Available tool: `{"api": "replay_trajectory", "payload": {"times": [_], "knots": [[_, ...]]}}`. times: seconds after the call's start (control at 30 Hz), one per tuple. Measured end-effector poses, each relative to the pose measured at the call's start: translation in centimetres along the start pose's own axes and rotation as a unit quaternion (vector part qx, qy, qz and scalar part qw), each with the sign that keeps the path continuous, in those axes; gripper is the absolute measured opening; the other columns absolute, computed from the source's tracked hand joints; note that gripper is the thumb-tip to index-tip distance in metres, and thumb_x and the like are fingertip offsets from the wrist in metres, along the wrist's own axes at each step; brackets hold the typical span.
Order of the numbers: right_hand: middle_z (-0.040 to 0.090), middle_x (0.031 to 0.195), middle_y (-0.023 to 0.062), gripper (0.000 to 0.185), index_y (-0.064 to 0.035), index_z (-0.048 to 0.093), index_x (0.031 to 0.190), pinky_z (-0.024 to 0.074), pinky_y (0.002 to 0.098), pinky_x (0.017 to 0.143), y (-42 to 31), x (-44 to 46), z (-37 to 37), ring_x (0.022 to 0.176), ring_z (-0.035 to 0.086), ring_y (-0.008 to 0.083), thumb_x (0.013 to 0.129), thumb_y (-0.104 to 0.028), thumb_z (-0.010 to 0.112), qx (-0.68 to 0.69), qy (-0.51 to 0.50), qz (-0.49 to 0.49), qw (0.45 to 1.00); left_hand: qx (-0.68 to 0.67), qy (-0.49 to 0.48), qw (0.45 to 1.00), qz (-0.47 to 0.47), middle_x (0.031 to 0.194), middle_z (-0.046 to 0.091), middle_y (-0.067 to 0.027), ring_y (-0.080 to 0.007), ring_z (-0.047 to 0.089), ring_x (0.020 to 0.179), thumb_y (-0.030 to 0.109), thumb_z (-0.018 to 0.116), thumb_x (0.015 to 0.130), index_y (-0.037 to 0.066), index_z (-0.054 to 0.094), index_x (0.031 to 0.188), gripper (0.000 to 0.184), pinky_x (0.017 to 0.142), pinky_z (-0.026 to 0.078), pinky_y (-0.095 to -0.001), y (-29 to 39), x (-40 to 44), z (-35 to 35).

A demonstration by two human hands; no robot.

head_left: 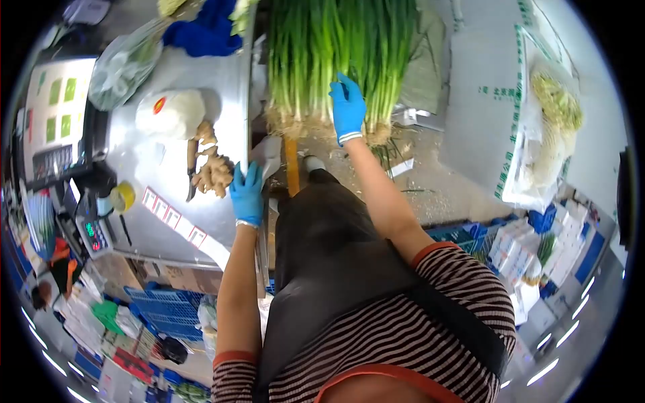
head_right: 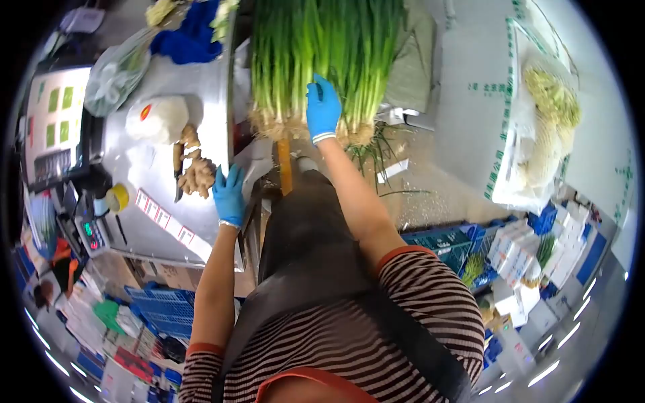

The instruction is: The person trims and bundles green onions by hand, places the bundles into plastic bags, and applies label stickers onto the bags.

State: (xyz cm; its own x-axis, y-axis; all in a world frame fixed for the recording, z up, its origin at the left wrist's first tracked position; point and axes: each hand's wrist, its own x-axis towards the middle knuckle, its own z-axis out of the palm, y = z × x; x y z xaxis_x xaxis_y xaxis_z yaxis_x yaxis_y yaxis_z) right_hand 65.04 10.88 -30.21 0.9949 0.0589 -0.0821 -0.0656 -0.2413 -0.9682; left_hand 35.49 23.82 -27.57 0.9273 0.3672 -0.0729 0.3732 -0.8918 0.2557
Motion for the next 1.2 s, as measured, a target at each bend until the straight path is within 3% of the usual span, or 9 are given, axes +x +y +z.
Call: {"api": "replay_trajectory", "payload": {"times": [0.17, 0.47, 0.6, 0.8, 0.9, 0.97, 1.03, 1.17, 1.2], "knots": [[0.066, 0.103, 0.0155, 0.054, 0.0044, 0.052, 0.131, 0.0490, 0.0352, 0.085, 6.5, 3.6, -10.4, 0.091, 0.062, 0.0240, 0.084, -0.016, 0.072, -0.229, 0.188, 0.032, 0.955, 0.012, -0.016, 1.000, -0.016, 0.139, 0.051, -0.0077, -0.0374, 0.042, 0.131, -0.004, 0.058, 0.079, 0.008, 0.059, 0.128, 0.051, 0.102, 0.040, -0.0436, -0.1, -0.2, 0.7], [0.056, 0.132, 0.0181, 0.113, 0.0092, 0.019, 0.148, 0.0459, 0.0323, 0.100, 11.5, 7.0, -16.4, 0.112, 0.059, 0.0229, 0.067, -0.027, 0.090, -0.026, -0.171, 0.241, 0.955, 0.037, 0.006, 0.999, 0.005, 0.137, 0.053, -0.0041, -0.0376, 0.045, 0.127, -0.009, 0.053, 0.076, 0.010, 0.063, 0.123, 0.053, 0.103, 0.040, -0.0429, -0.2, -0.3, 1.5], [0.066, 0.116, 0.0066, 0.051, -0.0002, 0.064, 0.121, 0.0471, 0.0281, 0.093, 9.9, 8.9, -21.7, 0.103, 0.060, 0.0166, 0.081, -0.028, 0.079, -0.059, -0.242, 0.273, 0.929, 0.048, 0.017, 0.999, 0.017, 0.137, 0.052, -0.0043, -0.0355, 0.045, 0.127, -0.012, 0.052, 0.075, 0.011, 0.065, 0.122, 0.054, 0.102, 0.041, -0.0407, 0.1, -0.1, 1.5], [0.066, 0.116, 0.0107, 0.049, 0.0013, 0.055, 0.131, 0.0512, 0.0293, 0.092, 1.6, 7.7, -26.0, 0.102, 0.064, 0.0176, 0.089, -0.022, 0.066, 0.217, -0.255, 0.348, 0.876, 0.080, 0.047, 0.995, -0.028, 0.139, 0.050, -0.0092, -0.0419, 0.039, 0.132, 0.001, 0.058, 0.082, 0.012, 0.065, 0.121, 0.041, 0.106, 0.034, -0.0483, 4.6, -0.2, -0.7], [0.069, 0.109, 0.0100, 0.049, -0.0002, 0.057, 0.128, 0.0514, 0.0312, 0.093, 4.6, 6.4, -25.5, 0.103, 0.064, 0.0188, 0.085, -0.016, 0.073, 0.230, -0.211, 0.406, 0.859, -0.199, 0.045, 0.973, -0.103, 0.136, 0.052, -0.0132, -0.0375, 0.044, 0.129, 0.002, 0.061, 0.083, 0.011, 0.064, 0.122, 0.040, 0.106, 0.036, -0.0454, 12.3, -0.2, -1.5], [0.068, 0.109, 0.0093, 0.047, -0.0004, 0.058, 0.127, 0.0529, 0.0302, 0.088, 5.8, 5.2, -23.8, 0.102, 0.063, 0.0182, 0.085, -0.015, 0.073, 0.176, -0.195, 0.256, 0.930, -0.158, -0.028, 0.987, 0.007, 0.132, 0.054, -0.0143, -0.0297, 0.051, 0.125, 0.003, 0.064, 0.085, 0.008, 0.060, 0.127, 0.043, 0.105, 0.039, -0.0408, 17.0, 1.3, -2.8], [0.066, 0.113, 0.0103, 0.053, 0.0032, 0.051, 0.132, 0.0531, 0.0325, 0.083, 0.5, 2.6, -22.6, 0.098, 0.063, 0.0198, 0.086, -0.016, 0.071, 0.155, -0.168, 0.258, 0.939, -0.396, -0.129, 0.909, -0.011, 0.135, 0.053, -0.0107, -0.0239, 0.052, 0.124, 0.013, 0.061, 0.093, 0.006, 0.049, 0.138, 0.047, 0.108, 0.038, -0.0378, 20.4, 3.7, -1.3], [0.064, 0.112, 0.0223, 0.065, 0.0013, 0.047, 0.132, 0.0522, 0.0395, 0.086, -6.1, -5.4, -20.1, 0.097, 0.066, 0.0317, 0.081, -0.028, 0.075, -0.107, -0.158, 0.176, 0.966, -0.860, -0.303, 0.385, -0.148, 0.142, 0.048, -0.0086, -0.0204, 0.048, 0.127, 0.047, 0.050, 0.099, 0.002, 0.044, 0.142, 0.062, 0.108, 0.038, -0.0367, 23.9, 8.9, 2.3], [0.060, 0.118, 0.0262, 0.069, -0.0013, 0.046, 0.134, 0.0510, 0.0411, 0.089, -6.6, -7.2, -19.7, 0.103, 0.065, 0.0353, 0.080, -0.032, 0.075, -0.116, -0.185, 0.161, 0.962, -0.843, -0.349, 0.371, -0.172, 0.140, 0.050, -0.0089, -0.0200, 0.049, 0.126, 0.054, 0.047, 0.098, 0.003, 0.045, 0.141, 0.067, 0.109, 0.037, -0.0356, 23.4, 9.2, 2.4]]}}
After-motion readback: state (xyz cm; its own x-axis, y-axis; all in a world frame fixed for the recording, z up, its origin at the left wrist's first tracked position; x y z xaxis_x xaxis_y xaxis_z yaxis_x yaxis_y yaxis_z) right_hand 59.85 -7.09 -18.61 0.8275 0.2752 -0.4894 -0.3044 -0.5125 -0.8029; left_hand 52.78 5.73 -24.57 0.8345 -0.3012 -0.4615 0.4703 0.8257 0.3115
